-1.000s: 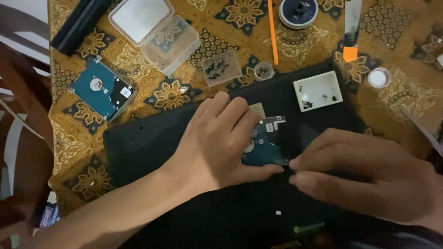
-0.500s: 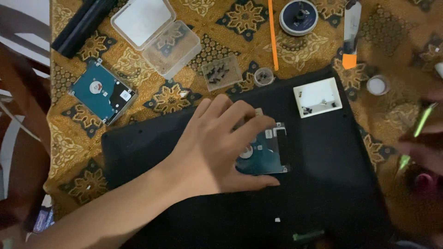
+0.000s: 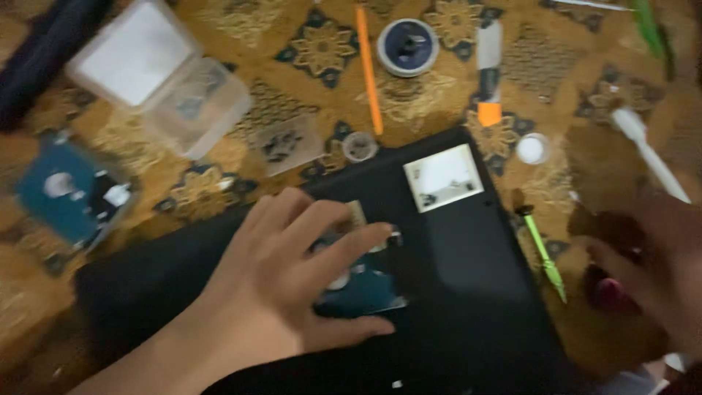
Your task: The recorder is seen repairing a laptop, including removing/installing a hard drive and sorting screws.
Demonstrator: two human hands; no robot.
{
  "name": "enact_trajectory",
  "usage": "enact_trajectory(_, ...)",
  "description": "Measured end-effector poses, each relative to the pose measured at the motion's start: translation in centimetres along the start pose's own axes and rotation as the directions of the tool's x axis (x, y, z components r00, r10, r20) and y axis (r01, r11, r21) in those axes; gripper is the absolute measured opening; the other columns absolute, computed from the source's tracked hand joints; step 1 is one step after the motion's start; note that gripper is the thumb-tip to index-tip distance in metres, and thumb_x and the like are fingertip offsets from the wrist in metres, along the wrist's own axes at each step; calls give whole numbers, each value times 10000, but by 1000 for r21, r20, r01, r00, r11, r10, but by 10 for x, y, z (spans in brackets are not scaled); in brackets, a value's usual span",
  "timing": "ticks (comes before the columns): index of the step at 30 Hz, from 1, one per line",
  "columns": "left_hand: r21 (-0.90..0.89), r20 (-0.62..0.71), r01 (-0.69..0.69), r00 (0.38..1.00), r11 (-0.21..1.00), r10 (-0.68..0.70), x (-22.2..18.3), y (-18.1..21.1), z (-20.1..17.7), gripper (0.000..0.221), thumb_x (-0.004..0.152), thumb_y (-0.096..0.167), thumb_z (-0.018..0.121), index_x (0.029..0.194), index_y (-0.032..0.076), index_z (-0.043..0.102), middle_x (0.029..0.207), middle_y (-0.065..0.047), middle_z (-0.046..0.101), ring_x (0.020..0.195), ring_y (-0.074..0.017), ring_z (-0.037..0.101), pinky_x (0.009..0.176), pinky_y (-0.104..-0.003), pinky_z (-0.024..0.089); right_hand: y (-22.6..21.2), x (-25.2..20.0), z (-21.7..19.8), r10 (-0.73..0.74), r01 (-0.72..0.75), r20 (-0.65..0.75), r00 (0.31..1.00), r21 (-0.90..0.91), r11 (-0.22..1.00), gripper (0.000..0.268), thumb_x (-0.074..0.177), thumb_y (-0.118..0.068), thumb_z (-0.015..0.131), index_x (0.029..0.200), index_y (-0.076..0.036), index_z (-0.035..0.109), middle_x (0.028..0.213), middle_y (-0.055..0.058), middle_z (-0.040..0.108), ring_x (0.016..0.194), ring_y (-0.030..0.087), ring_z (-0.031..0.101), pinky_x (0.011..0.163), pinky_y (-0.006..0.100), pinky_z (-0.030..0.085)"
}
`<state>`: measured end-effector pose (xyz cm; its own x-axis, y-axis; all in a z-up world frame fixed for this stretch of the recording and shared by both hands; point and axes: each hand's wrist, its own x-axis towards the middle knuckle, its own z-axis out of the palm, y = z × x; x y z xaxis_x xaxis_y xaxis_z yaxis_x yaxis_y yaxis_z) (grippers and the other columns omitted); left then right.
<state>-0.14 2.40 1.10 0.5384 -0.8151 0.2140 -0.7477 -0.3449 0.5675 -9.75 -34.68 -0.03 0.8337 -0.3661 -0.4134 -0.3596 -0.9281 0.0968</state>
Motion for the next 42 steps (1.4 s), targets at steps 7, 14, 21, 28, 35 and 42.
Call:
enact_trajectory(7,67,11,-7,1000,998,6,2,-9,12,596,920,554,756,1389,208,628,1186,-97,549,1032,-295,533,860,-492,402,18,-14,-4,-178,228,-414,893,74,971,387,799,-216,827,1097,13,735,954,170,714,806,283,730,720,382,587)
enact_trajectory(14,119,11,-18,1000,993,17,3,-18,19,560,911,544,755,1364,234,644,1162,-70,556,1043,-281,564,887,-487,432,24,-6,-1,-176,182,-389,904,-23,983,344,836,-227,826,1117,-38,767,923,153,716,823,292,722,719,396,587)
enact_trajectory(21,15,-22,21,1000,1000,-20,7,-18,17,491,891,443,802,1287,180,679,1190,-77,592,1019,-273,592,846,-472,456,49,30,13,-166,242,-312,936,223,944,225,927,-204,705,1054,-23,750,917,142,725,838,262,731,786,403,600)
enact_trajectory(28,-32,2,20,1000,999,-20,12,-26,16,463,864,403,804,1260,182,710,1208,-57,631,981,-228,610,788,-394,480,41,75,16,-239,372,-287,928,772,515,466,1060,-418,419,1009,-84,740,936,113,730,829,237,721,796,370,626)
enact_trajectory(35,102,29,-65,998,993,62,-1,-34,40,364,941,330,776,1301,281,750,1178,50,626,974,-191,599,762,-358,498,-29,55,11,-327,361,-218,920,798,482,173,1054,-212,562,1131,-85,652,1037,129,710,952,265,721,853,398,653)
enact_trajectory(42,55,-141,158,979,986,-149,8,-21,53,181,934,419,819,1060,321,735,1007,159,621,971,-120,599,777,-315,505,-52,58,-6,-271,388,-285,919,775,498,308,985,7,571,1248,-113,464,1044,118,754,1012,218,779,905,374,649)
